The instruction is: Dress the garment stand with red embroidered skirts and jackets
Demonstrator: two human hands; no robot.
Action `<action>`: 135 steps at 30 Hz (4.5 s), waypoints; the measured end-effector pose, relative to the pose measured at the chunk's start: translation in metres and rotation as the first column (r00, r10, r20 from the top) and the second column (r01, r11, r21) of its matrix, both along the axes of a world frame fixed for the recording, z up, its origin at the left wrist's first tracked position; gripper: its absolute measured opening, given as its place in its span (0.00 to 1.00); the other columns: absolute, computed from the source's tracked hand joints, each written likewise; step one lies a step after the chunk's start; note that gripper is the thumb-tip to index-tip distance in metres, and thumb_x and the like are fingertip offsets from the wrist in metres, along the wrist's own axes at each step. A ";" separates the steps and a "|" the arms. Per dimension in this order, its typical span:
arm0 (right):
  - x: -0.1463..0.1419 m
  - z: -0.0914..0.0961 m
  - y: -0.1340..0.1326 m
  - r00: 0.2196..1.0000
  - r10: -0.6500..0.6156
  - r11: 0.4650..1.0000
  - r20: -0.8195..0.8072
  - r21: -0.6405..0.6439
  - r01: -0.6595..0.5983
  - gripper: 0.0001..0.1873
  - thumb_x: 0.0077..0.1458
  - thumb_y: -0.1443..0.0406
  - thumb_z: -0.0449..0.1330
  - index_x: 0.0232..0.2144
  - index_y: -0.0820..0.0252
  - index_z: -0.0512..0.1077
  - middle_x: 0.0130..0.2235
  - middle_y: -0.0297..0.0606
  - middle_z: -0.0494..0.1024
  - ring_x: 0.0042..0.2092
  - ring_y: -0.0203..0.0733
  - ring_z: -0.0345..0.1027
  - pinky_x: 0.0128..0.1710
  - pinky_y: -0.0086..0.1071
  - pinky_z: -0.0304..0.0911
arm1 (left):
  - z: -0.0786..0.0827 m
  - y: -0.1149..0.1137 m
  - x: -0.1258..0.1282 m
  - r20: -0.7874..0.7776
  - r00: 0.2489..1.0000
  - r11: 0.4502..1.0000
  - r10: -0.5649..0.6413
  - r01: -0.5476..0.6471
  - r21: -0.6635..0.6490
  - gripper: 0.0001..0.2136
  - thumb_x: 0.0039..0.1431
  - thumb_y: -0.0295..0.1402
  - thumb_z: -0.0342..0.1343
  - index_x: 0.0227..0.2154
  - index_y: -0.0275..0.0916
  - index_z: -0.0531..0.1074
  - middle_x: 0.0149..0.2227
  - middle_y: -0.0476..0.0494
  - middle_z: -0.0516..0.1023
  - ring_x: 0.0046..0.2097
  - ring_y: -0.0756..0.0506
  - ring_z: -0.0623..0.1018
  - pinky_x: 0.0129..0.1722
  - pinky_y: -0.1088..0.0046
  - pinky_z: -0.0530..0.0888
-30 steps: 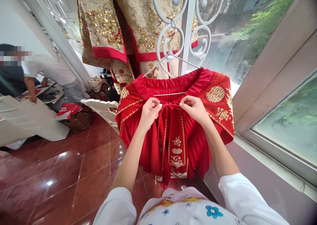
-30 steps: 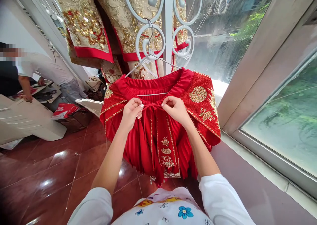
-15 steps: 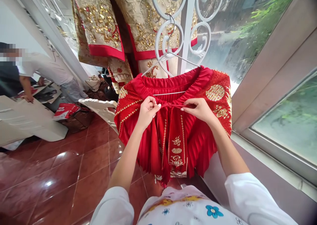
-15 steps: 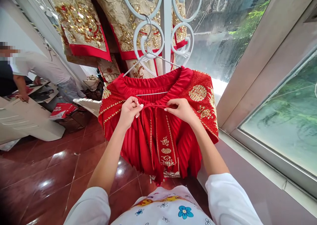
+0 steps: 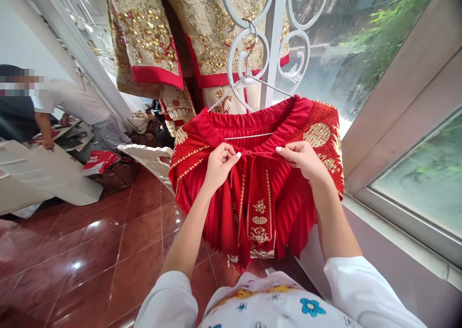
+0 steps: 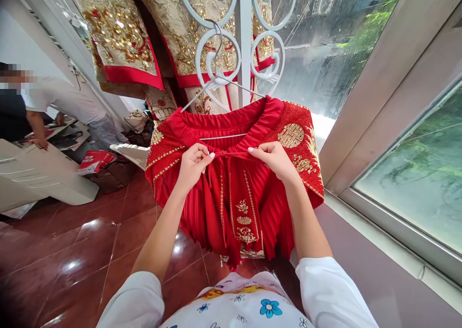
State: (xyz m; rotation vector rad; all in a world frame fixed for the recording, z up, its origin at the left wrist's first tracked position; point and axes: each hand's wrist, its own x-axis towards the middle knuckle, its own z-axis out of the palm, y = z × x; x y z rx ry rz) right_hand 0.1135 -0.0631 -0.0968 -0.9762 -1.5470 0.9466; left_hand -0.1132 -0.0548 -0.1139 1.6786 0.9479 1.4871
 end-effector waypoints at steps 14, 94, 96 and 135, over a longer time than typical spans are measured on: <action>0.016 0.002 0.012 0.978 -0.208 0.977 -0.029 0.046 0.209 0.19 0.45 0.58 0.61 0.13 0.60 0.61 0.15 0.31 0.62 0.19 0.31 0.53 0.20 0.28 0.48 | 0.001 -0.001 -0.003 -0.300 0.906 0.926 0.298 -0.198 0.322 0.04 0.55 0.33 0.53 0.29 0.39 0.66 0.23 0.51 0.69 0.26 0.50 0.68 0.29 0.74 0.64; -0.087 -0.132 -0.036 0.533 -0.602 0.794 0.595 0.374 0.480 0.19 0.55 0.52 0.53 0.35 0.64 0.68 0.28 0.42 0.74 0.27 0.41 0.67 0.25 0.30 0.53 | -0.139 -0.042 0.040 -0.164 0.937 0.945 0.310 -0.322 -0.055 0.06 0.59 0.29 0.46 0.38 0.39 0.66 0.34 0.43 0.75 0.34 0.49 0.76 0.35 0.73 0.73; -0.090 -0.145 -0.030 0.466 -0.539 0.810 0.701 0.281 0.515 0.19 0.55 0.52 0.53 0.35 0.64 0.67 0.29 0.45 0.74 0.27 0.43 0.68 0.24 0.30 0.51 | -0.157 -0.037 0.042 -0.119 0.928 0.922 0.353 -0.366 -0.123 0.08 0.58 0.27 0.47 0.40 0.38 0.66 0.40 0.40 0.75 0.40 0.48 0.76 0.41 0.71 0.73; -0.083 -0.189 -0.076 0.508 -0.768 0.600 0.390 0.714 0.360 0.08 0.53 0.66 0.55 0.32 0.53 0.75 0.40 0.38 0.76 0.42 0.44 0.62 0.44 0.40 0.50 | -0.215 -0.085 0.022 -0.044 0.963 0.903 0.267 -0.266 -0.337 0.12 0.58 0.39 0.50 0.34 0.35 0.69 0.32 0.43 0.77 0.36 0.46 0.76 0.40 0.71 0.71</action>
